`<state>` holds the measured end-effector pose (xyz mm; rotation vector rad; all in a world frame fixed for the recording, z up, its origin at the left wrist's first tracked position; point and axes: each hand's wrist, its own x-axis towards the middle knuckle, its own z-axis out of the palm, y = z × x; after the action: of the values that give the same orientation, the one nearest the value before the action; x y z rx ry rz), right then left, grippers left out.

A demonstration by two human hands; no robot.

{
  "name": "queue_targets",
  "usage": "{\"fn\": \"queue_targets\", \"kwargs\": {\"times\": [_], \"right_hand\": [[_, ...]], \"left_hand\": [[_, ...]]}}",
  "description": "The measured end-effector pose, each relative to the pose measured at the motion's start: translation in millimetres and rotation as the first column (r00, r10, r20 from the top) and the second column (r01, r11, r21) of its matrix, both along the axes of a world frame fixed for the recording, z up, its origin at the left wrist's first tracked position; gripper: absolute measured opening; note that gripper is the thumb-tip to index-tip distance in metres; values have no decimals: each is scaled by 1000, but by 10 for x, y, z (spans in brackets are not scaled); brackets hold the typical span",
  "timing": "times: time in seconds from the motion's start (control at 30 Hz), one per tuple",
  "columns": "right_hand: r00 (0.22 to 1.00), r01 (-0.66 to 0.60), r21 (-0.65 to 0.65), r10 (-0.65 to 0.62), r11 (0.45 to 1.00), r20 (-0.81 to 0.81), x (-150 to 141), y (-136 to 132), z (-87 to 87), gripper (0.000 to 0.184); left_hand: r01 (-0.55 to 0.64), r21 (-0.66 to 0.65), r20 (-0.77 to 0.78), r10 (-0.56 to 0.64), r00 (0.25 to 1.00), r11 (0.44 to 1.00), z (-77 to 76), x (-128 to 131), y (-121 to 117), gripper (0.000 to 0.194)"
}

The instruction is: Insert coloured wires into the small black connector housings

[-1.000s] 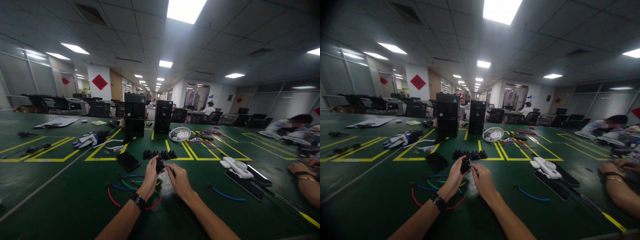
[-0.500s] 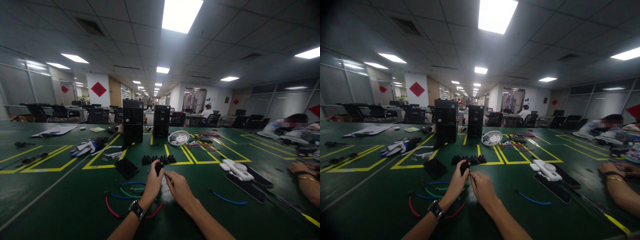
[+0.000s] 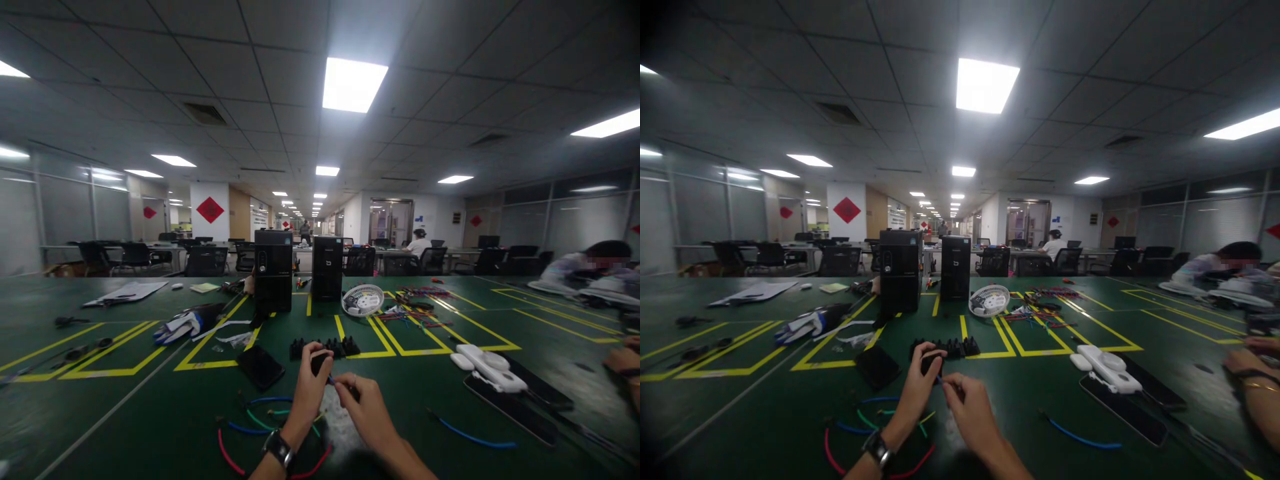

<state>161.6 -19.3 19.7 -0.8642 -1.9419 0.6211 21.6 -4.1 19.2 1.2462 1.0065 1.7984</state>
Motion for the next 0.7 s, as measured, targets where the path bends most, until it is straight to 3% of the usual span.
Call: {"fn": "queue_targets", "kwargs": {"times": [0.07,0.13,0.27,0.33,0.4,0.47,0.5,0.6,0.7], "right_hand": [[996,-51,-166,38,985,-75,-27,1,16,27],[993,-88,-228,67,970,-100,-30,26,94,28],[998,-66,-168,64,984,-15,23,94,393,25],[999,-47,-98,47,994,-3,26,71,461,26],[1000,-7,-11,7,1000,-8,-10,-8,385,27],[998,-16,49,13,999,56,-63,-113,213,28],[993,-38,53,32,998,112,-86,-160,127,28],[945,-150,67,123,986,304,-134,-225,23,24],[898,-235,207,130,950,420,-184,-186,150,15]], "left_hand": [[1,-26,74,1,997,1000,-2,-25,-2,36],[0,-45,76,4,997,999,-24,-45,-14,41],[-18,-35,-28,17,999,999,-29,-8,-44,40],[-55,21,28,55,998,998,44,4,-31,35],[-150,44,254,134,958,988,169,-75,12,27],[-259,-25,532,233,814,965,310,-283,71,22],[-274,-61,587,257,768,960,370,-422,96,22],[-305,-109,624,304,720,946,459,-786,125,19],[-264,-94,591,267,761,960,400,-803,100,21]]}}
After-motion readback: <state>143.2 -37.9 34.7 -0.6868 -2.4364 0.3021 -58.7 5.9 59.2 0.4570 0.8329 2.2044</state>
